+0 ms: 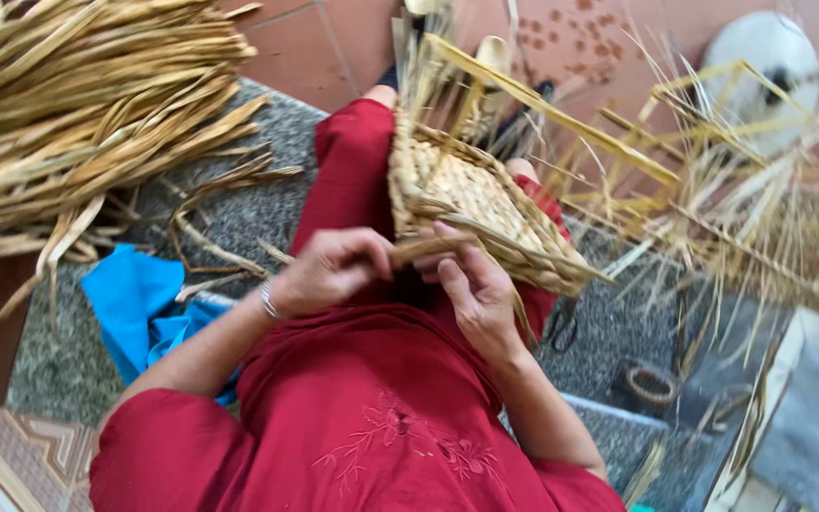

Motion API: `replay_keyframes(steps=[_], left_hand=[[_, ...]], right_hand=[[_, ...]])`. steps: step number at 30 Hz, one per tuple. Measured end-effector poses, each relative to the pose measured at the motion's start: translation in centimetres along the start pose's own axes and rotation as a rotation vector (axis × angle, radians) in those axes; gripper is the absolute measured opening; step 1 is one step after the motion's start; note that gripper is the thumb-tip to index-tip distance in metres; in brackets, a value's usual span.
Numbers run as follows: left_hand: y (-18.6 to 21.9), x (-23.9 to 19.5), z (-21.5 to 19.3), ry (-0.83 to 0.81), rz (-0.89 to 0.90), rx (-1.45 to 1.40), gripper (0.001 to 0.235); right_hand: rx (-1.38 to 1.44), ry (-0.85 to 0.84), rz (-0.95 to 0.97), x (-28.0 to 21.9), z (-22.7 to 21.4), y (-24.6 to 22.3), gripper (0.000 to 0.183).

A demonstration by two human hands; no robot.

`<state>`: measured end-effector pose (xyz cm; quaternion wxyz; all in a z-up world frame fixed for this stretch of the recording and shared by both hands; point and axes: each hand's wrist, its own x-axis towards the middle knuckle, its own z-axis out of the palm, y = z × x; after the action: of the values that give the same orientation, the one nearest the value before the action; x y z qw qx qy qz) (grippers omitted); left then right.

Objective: The person weaves a basket by hand, interlacing dried palm leaves through a pre-formed frame. They use a metal tool to tighten the weave and occasionally trim excess material with scissors.

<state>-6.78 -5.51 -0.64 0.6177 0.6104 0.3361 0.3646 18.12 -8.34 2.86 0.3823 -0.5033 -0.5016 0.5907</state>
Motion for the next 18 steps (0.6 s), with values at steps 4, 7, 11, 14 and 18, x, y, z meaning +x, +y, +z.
replay_keyframes(steps=[4, 7, 11, 14, 18], left_hand=[[3.0, 2.4, 3.2, -0.058, 0.191, 0.18, 0.014], [3.9, 4.7, 2.7, 0.062, 0.28, 0.413, 0.021], [4.0, 8.0, 2.6, 0.07, 0.17, 0.589, 0.029], [3.3, 9.2, 3.8, 0.012, 0.241, 0.737, 0.035], [2.4, 9.6, 4.4, 0.014, 0.456, 0.862, 0.029]], right_hand=[[0.488, 0.466, 0.009, -1.5, -2.7, -0.1, 0.024], [0.264, 0.563, -0.367, -4.7, -11.5, -3.3, 0.032], [-0.726, 1.063, -0.634, -9.6, -22.0, -8.5, 0.022], [-1.295, 0.921, -0.705, -10.4, -22.4, -9.6, 0.016], [-0.925, 0.486, -0.467, -5.5, -15.3, -7.3, 0.001]])
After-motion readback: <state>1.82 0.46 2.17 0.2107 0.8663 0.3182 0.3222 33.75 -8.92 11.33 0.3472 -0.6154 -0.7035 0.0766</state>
